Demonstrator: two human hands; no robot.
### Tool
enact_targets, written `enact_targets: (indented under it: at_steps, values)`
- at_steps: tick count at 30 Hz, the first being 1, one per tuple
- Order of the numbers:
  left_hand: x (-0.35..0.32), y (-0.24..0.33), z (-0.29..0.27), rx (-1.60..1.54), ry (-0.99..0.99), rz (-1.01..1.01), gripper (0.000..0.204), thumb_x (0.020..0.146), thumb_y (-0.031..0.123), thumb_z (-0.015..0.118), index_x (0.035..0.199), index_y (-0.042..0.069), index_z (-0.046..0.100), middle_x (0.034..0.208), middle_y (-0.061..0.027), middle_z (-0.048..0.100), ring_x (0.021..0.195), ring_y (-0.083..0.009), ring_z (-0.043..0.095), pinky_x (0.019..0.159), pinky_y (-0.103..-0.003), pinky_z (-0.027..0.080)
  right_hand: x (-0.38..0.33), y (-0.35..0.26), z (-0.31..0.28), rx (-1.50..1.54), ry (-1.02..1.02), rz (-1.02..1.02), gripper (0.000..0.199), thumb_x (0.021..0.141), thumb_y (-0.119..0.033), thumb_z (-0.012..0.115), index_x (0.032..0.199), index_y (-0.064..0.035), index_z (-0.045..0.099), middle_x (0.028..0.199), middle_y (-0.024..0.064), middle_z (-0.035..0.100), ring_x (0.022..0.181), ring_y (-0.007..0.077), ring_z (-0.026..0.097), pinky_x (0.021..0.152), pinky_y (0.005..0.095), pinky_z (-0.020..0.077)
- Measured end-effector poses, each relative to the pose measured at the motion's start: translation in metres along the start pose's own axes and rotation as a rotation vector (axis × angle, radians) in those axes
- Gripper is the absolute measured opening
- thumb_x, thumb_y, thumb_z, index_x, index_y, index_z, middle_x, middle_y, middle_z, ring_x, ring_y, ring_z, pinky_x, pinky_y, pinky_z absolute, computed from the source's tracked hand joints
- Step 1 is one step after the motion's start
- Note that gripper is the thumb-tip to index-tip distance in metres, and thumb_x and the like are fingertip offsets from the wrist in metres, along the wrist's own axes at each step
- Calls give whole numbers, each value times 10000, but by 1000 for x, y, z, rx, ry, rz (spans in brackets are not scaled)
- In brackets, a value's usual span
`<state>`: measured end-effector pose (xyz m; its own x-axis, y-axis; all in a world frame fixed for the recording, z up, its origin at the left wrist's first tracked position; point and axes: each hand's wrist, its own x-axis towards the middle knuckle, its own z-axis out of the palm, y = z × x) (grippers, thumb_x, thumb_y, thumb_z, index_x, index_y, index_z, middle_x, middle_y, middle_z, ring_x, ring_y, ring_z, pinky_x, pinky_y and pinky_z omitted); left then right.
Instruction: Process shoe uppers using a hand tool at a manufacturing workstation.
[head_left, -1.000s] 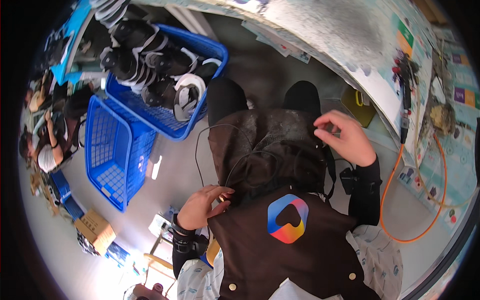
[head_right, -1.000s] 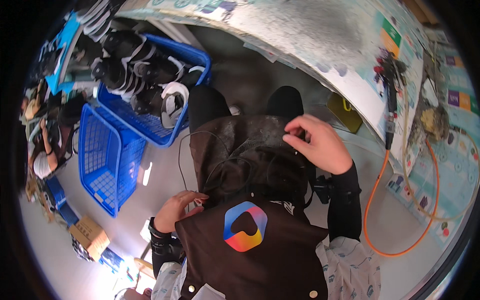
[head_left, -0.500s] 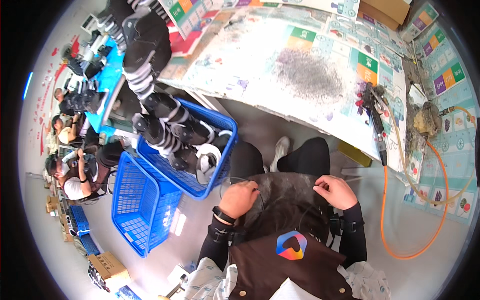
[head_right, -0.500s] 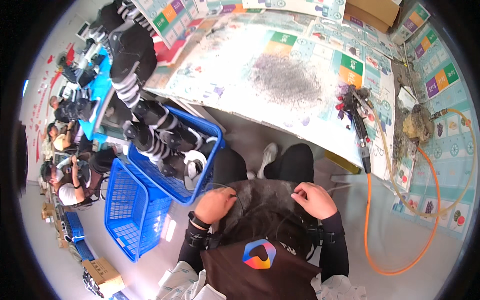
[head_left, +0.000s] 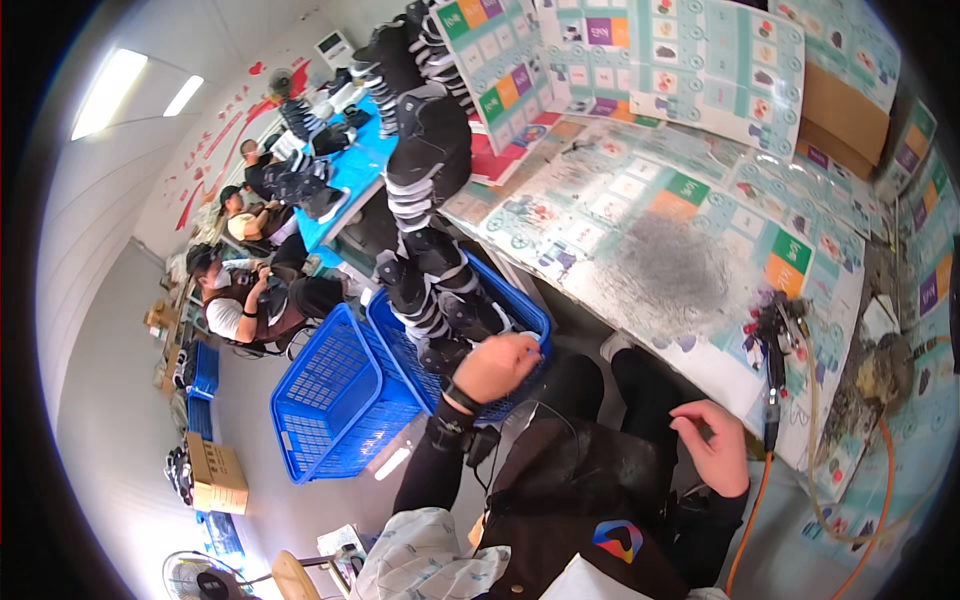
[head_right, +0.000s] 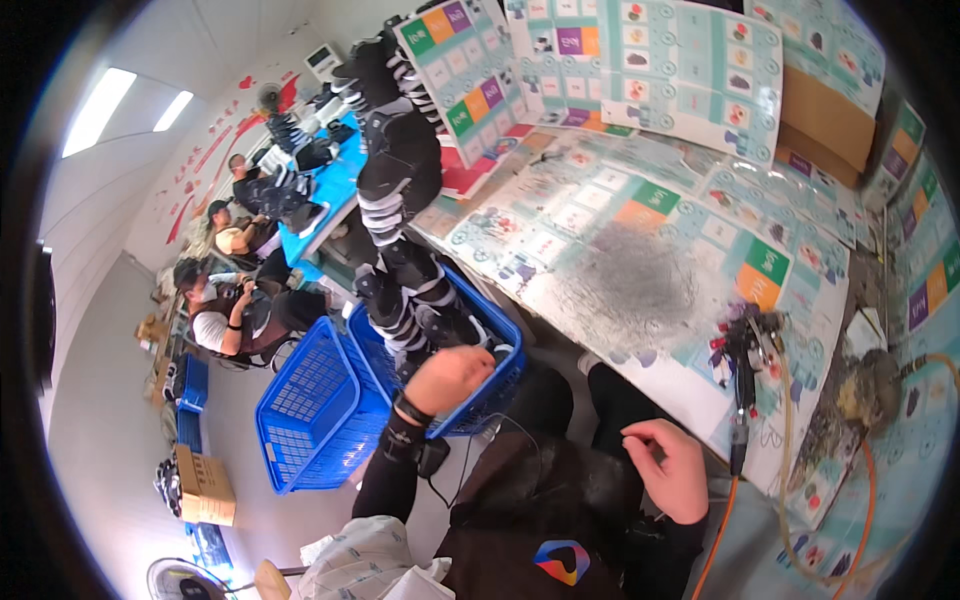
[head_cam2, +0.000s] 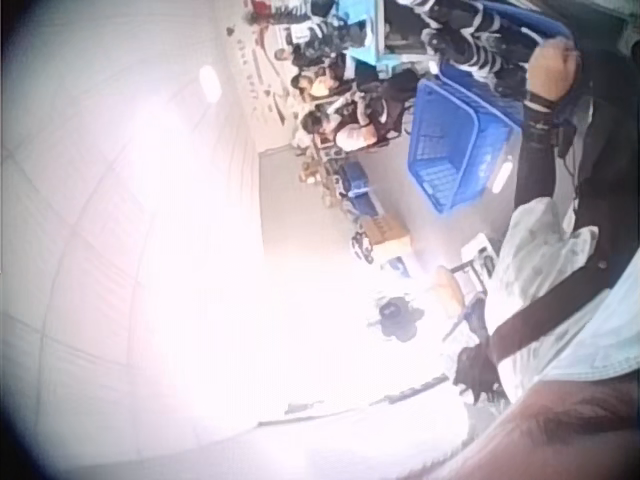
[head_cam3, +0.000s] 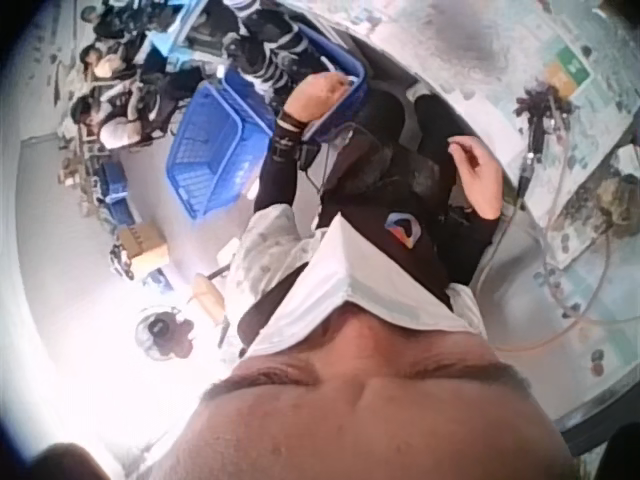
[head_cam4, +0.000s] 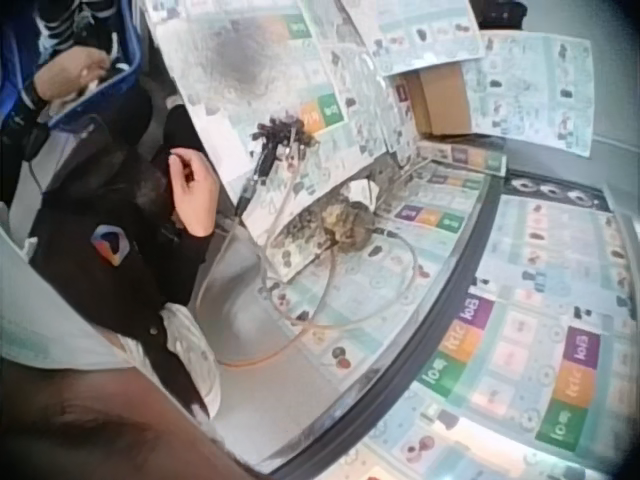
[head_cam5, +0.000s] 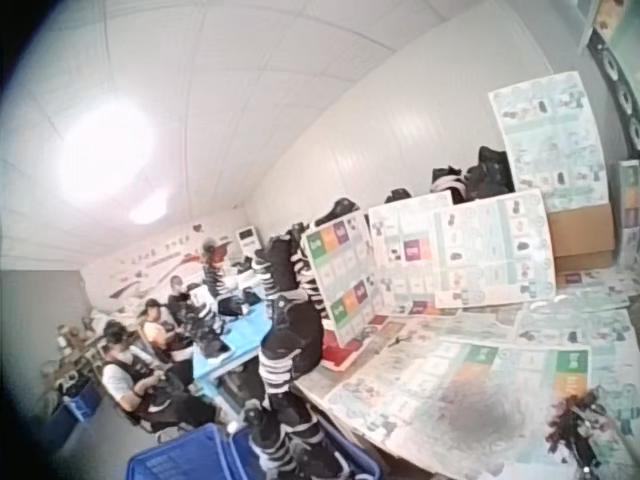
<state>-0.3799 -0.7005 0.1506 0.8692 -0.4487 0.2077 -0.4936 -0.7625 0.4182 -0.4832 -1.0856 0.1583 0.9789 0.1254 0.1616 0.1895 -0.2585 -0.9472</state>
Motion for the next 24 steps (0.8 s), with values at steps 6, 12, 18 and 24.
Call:
enact_targets:
  at_steps: [6, 12, 18, 24]
  values:
    - [56, -17, -72, 46, 172, -206, 240, 922, 149, 727, 1119, 16, 696, 1004, -159, 734, 857, -300, 720, 756, -373, 564, 0, 14, -30, 27, 441, -74, 26, 973, 44, 628, 979, 26, 645, 906, 79, 644, 828, 142, 613, 781, 265, 483]
    - [172, -101, -161, 604, 693, -137, 493, 834, 185, 811, 1268, 65, 611, 1209, -157, 643, 1143, -389, 608, 946, -477, 518, 7, 12, -31, 89, 559, 0, 46, 1028, -8, 609, 1001, 25, 627, 928, 54, 619, 835, 118, 587, 791, 256, 467]
    - [287, -177, -220, 909, 541, -417, 644, 762, 236, 889, 1322, 71, 618, 1381, -86, 594, 1306, -366, 534, 1000, -525, 496, 3, -9, -4, 39, 584, 9, 50, 1018, -6, 617, 989, 25, 642, 889, 44, 621, 796, 109, 588, 751, 252, 462]
    - [325, -262, -230, 1228, 601, -229, 256, 940, 182, 589, 1142, 125, 735, 1207, -19, 637, 1207, -275, 576, 935, -487, 458, 0, -25, 18, -65, 589, 92, 59, 992, -5, 633, 953, 19, 670, 763, 36, 635, 708, 100, 595, 663, 241, 445]
